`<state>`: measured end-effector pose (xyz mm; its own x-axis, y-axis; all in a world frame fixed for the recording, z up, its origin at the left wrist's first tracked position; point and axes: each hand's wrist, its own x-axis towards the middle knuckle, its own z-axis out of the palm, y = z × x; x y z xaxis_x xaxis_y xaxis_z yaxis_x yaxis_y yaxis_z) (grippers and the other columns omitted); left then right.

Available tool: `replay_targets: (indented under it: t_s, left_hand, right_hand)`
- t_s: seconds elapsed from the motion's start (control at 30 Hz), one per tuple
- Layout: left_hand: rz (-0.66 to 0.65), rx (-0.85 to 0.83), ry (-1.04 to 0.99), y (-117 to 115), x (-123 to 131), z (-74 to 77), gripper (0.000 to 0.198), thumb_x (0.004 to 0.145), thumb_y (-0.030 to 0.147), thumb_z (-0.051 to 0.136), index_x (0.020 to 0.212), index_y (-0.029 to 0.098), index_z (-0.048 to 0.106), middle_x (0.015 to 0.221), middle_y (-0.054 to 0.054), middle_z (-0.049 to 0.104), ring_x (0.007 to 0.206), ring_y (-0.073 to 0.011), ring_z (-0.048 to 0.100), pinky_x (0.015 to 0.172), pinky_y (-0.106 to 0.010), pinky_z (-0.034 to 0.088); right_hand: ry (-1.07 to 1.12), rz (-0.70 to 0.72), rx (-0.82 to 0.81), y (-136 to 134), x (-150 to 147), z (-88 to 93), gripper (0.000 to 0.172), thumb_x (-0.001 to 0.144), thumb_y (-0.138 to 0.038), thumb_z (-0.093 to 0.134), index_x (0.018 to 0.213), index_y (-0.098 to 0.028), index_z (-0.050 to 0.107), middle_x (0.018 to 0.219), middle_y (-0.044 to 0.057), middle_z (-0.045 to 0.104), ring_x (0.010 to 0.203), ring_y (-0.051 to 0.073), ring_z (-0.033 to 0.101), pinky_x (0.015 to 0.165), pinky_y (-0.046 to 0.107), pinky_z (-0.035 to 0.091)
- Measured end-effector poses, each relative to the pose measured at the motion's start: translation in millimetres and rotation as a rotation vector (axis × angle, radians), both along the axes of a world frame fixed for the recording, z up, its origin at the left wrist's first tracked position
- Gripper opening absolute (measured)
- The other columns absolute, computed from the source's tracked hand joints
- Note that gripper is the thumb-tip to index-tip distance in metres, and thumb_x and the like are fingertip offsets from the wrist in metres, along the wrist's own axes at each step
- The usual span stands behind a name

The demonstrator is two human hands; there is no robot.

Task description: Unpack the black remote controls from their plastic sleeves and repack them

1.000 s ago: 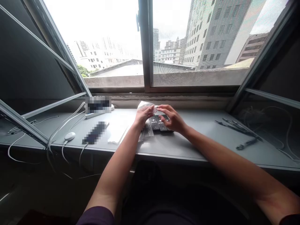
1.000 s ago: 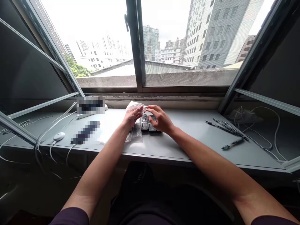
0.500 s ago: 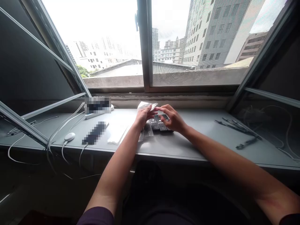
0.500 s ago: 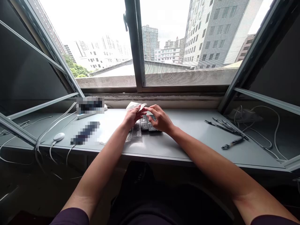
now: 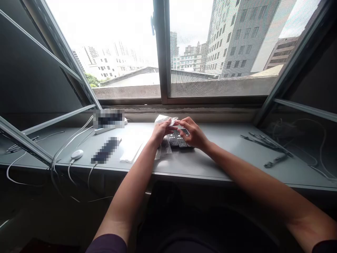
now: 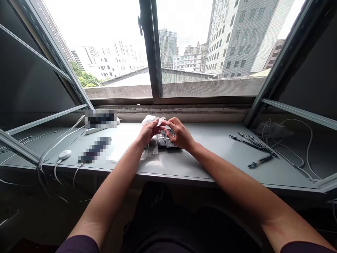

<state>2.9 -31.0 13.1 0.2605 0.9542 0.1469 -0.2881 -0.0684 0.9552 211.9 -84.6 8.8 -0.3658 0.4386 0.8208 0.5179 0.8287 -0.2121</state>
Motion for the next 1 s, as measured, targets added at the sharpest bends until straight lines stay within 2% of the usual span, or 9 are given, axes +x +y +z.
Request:
replay_targets:
  t_s: [0.13,0.27,0.53,0.73,0.87,1.0]
  left_hand:
    - [0.039,-0.006,-0.029,1.9,0.5,-0.2,0.038,0.092,0.051,0.085,0.104,0.015,0.079,0.114,-0.015,0.082,0.087,-0.023,0.082,0.066,-0.025,0.059]
    - [0.057,-0.001,-0.036,1.1,1.1,0.4,0.041,0.088,0.052,0.089,0.101,0.015,0.076,0.106,-0.012,0.08,0.087,-0.0236,0.083,0.067,-0.025,0.059]
    - [-0.021,0.065,0.043,-8.8,3.5,2.6,0.05,0.085,0.06,0.088,0.104,0.014,0.081,0.106,-0.014,0.082,0.091,-0.0254,0.081,0.073,-0.029,0.061]
    - [0.042,0.032,0.007,-7.0,4.4,3.6,0.049,0.089,0.062,0.083,0.107,0.017,0.079,0.107,-0.013,0.081,0.085,-0.0207,0.078,0.073,-0.029,0.062]
    - [0.127,-0.002,-0.063,-0.2,3.0,3.0,0.045,0.094,0.062,0.076,0.109,0.019,0.078,0.107,-0.01,0.08,0.081,-0.0185,0.075,0.066,-0.027,0.06]
    - [0.086,0.005,-0.046,-0.9,2.9,2.6,0.04,0.092,0.053,0.079,0.109,0.018,0.08,0.111,-0.011,0.081,0.084,-0.0188,0.074,0.066,-0.026,0.059]
  right_hand:
    - [-0.012,-0.022,0.005,-2.2,-0.7,0.8,0.041,0.105,-0.024,0.062,0.146,-0.028,0.068,0.122,0.013,0.061,0.111,0.032,0.067,0.095,0.053,0.065]
    - [-0.014,0.004,0.03,-3.1,-1.8,2.2,0.046,0.104,-0.023,0.063,0.15,-0.03,0.065,0.139,0.014,0.064,0.13,0.036,0.063,0.112,0.061,0.059]
    - [-0.072,0.067,0.055,5.7,-2.0,-3.3,0.048,0.103,-0.024,0.067,0.151,-0.027,0.065,0.152,0.015,0.065,0.145,0.038,0.056,0.121,0.069,0.05]
    - [-0.055,0.053,0.005,10.1,1.3,-5.1,0.031,0.101,-0.025,0.07,0.131,-0.028,0.078,0.155,0.011,0.064,0.154,0.039,0.048,0.124,0.072,0.045]
    - [-0.021,0.058,0.01,9.2,0.8,-5.7,0.033,0.103,-0.029,0.07,0.135,-0.027,0.076,0.154,0.013,0.065,0.151,0.039,0.052,0.122,0.071,0.048]
    - [-0.032,0.095,0.011,7.9,-2.2,-6.7,0.041,0.102,-0.029,0.071,0.143,-0.025,0.071,0.145,0.015,0.071,0.147,0.039,0.056,0.121,0.068,0.051]
